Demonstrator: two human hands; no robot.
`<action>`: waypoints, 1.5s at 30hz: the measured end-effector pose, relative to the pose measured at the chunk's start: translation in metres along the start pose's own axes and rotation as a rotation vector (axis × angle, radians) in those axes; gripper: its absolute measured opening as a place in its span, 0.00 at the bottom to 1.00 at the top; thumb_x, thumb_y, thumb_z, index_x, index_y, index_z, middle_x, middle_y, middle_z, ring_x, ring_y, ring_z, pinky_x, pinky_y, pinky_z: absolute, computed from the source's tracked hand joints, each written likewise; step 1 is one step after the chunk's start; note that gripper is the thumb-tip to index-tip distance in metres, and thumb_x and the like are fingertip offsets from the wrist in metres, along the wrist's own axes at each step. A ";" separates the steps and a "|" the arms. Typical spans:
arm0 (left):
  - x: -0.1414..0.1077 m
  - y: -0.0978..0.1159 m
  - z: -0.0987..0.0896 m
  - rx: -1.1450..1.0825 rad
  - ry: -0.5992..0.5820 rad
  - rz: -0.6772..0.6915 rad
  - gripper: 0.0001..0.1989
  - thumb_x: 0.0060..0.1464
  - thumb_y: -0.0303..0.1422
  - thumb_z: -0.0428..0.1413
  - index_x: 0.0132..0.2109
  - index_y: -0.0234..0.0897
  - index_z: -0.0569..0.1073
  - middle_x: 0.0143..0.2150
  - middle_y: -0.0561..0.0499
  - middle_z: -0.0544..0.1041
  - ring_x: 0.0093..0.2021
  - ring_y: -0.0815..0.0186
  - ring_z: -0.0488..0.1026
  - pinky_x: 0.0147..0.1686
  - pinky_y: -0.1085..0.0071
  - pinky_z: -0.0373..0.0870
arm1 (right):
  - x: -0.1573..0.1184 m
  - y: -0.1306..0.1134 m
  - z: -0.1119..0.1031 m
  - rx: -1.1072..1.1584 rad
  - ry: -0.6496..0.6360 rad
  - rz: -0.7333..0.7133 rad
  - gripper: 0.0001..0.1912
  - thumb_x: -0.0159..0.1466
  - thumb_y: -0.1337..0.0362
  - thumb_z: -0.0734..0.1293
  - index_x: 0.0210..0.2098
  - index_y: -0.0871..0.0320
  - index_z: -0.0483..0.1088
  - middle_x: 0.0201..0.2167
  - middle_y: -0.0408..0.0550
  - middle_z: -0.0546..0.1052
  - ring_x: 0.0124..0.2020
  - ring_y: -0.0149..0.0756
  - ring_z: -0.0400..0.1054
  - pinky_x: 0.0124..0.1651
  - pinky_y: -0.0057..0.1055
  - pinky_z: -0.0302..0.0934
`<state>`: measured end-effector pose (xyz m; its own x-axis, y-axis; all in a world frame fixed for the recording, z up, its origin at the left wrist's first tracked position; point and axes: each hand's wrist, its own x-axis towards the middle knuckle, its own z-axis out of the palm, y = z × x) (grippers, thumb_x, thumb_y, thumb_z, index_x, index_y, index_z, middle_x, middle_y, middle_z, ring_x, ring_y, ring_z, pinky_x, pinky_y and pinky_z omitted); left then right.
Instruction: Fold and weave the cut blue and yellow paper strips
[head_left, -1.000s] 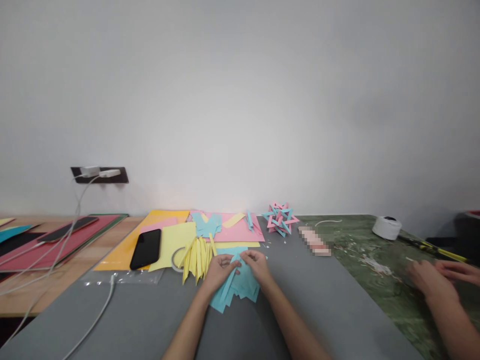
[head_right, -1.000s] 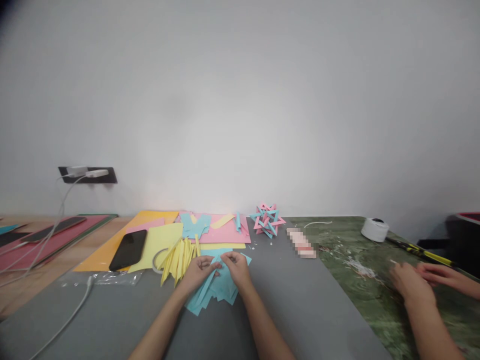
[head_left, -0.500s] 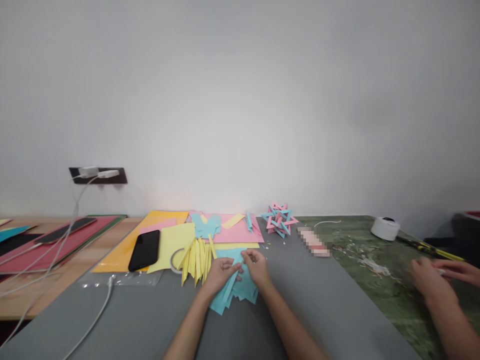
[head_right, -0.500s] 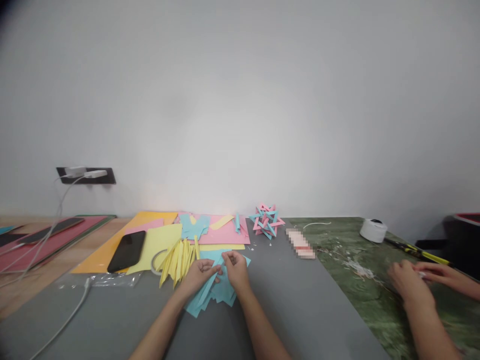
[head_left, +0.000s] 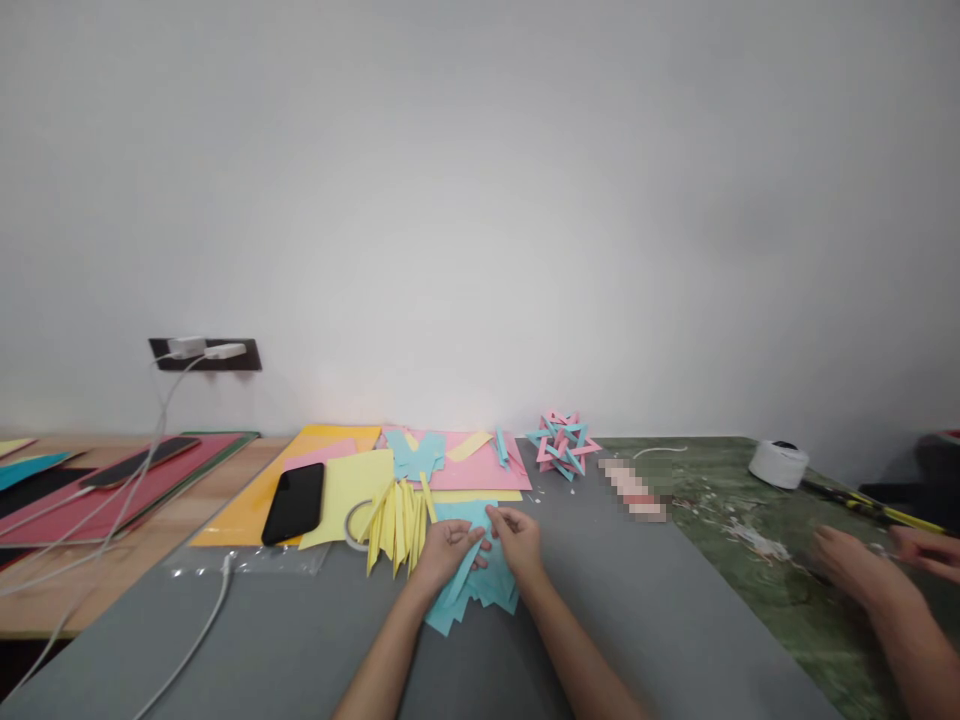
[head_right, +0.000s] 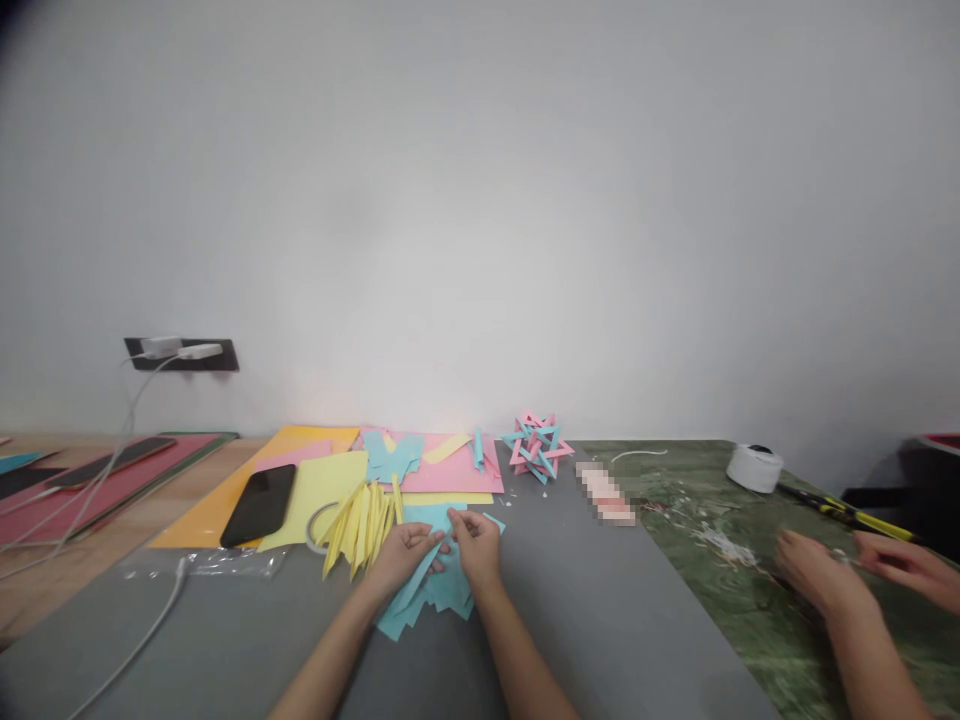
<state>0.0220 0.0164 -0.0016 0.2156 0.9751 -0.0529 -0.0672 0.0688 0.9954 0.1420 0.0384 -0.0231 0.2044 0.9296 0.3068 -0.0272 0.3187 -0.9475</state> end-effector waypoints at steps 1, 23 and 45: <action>0.000 -0.001 0.000 0.003 -0.010 -0.008 0.18 0.36 0.43 0.55 0.28 0.29 0.69 0.24 0.45 0.75 0.17 0.70 0.69 0.19 0.74 0.64 | 0.000 0.000 -0.001 -0.007 0.030 -0.007 0.16 0.47 0.54 0.63 0.17 0.62 0.66 0.10 0.39 0.61 0.14 0.25 0.54 0.19 0.22 0.51; -0.003 0.008 0.001 0.018 0.025 -0.007 0.18 0.37 0.43 0.54 0.27 0.29 0.70 0.25 0.44 0.75 0.18 0.70 0.69 0.21 0.74 0.64 | 0.004 -0.001 -0.005 0.127 0.062 0.075 0.14 0.45 0.55 0.65 0.20 0.62 0.68 0.12 0.39 0.63 0.16 0.26 0.56 0.21 0.23 0.53; 0.000 0.005 -0.004 0.031 0.066 0.062 0.20 0.41 0.44 0.51 0.35 0.30 0.71 0.27 0.45 0.76 0.19 0.69 0.70 0.19 0.76 0.63 | 0.000 -0.003 0.002 0.096 -0.059 0.023 0.13 0.47 0.56 0.64 0.23 0.62 0.68 0.16 0.42 0.69 0.18 0.28 0.61 0.23 0.24 0.56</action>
<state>0.0177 0.0178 0.0034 0.1477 0.9890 0.0044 -0.0484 0.0028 0.9988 0.1402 0.0378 -0.0202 0.1443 0.9454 0.2924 -0.1253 0.3105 -0.9423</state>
